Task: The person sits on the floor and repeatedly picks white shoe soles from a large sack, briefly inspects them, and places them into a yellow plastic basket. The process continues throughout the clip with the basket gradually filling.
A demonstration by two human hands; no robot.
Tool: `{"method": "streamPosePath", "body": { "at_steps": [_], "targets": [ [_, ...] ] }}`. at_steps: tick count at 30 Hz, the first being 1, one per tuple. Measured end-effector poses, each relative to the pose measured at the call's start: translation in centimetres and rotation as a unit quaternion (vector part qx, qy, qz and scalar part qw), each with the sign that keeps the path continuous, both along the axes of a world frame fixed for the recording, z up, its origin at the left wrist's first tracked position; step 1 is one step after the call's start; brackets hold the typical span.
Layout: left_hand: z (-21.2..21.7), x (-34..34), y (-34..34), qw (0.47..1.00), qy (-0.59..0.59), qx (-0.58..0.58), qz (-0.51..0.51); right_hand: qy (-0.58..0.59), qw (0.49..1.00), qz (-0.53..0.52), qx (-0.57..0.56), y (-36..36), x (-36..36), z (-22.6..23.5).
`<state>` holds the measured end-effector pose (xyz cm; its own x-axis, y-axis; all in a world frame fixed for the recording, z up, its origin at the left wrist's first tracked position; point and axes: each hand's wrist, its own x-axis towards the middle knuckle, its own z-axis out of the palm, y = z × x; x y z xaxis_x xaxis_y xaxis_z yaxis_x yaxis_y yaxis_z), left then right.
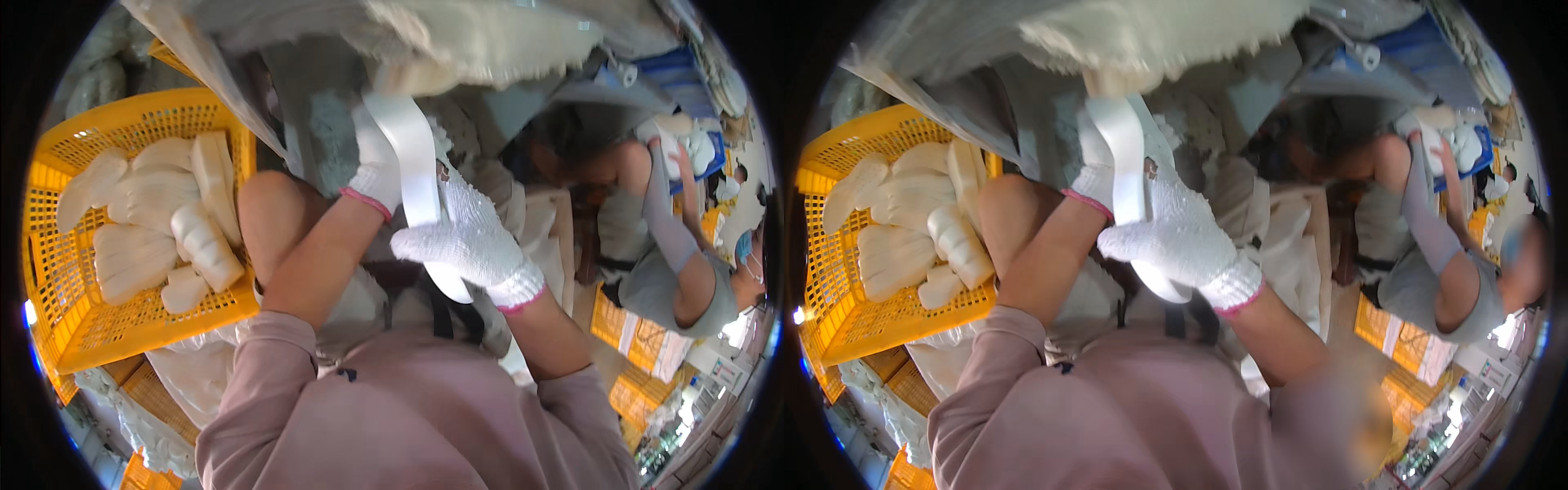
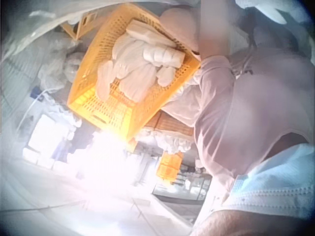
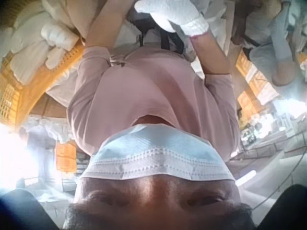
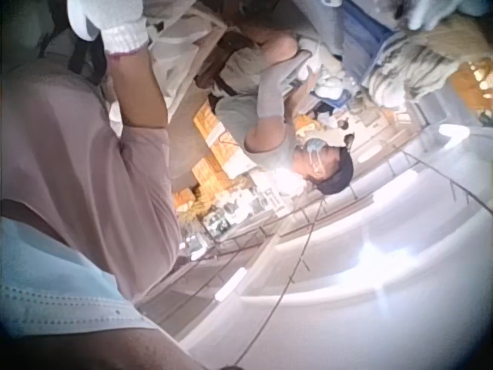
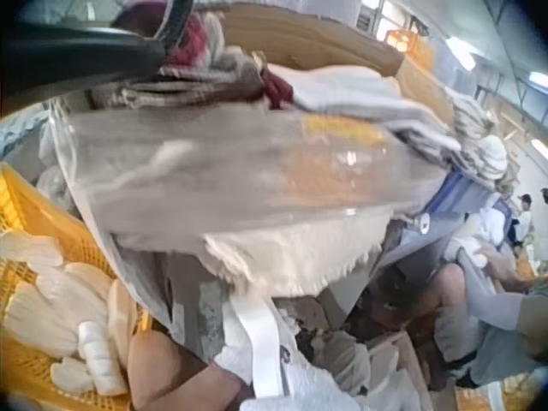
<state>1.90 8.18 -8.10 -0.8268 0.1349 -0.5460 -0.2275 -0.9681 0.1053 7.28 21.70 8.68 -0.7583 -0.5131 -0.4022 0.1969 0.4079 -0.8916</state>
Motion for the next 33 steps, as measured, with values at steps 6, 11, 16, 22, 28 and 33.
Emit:
{"method": "streamPosePath", "body": {
  "at_steps": [6,11,16,22,28,33],
  "targets": [
    [-0.1,-2.1,-0.6,0.985,0.136,0.002,0.104,-0.131,0.983,0.041,-0.119,-2.4,-6.4,-0.1],
    [0.1,2.3,2.0,0.987,0.061,-0.122,0.081,0.057,0.998,-0.029,0.013,7.6,2.7,-3.1],
    [2.2,2.0,-0.5,0.986,0.097,-0.110,0.075,0.009,0.982,-0.186,-0.037,9.3,2.7,-3.6],
    [1.9,3.5,-2.2,0.974,0.096,-0.204,0.016,0.289,0.949,-0.111,0.060,11.8,6.3,-5.6],
    [1.9,3.5,1.2,0.866,0.011,-0.433,-0.249,0.013,0.807,-0.579,0.117,29.1,10.5,-16.3],
    [3.2,4.8,2.6,0.698,0.279,-0.592,-0.291,-0.063,0.889,-0.279,0.357,27.9,3.4,-25.1]
  ]
}}
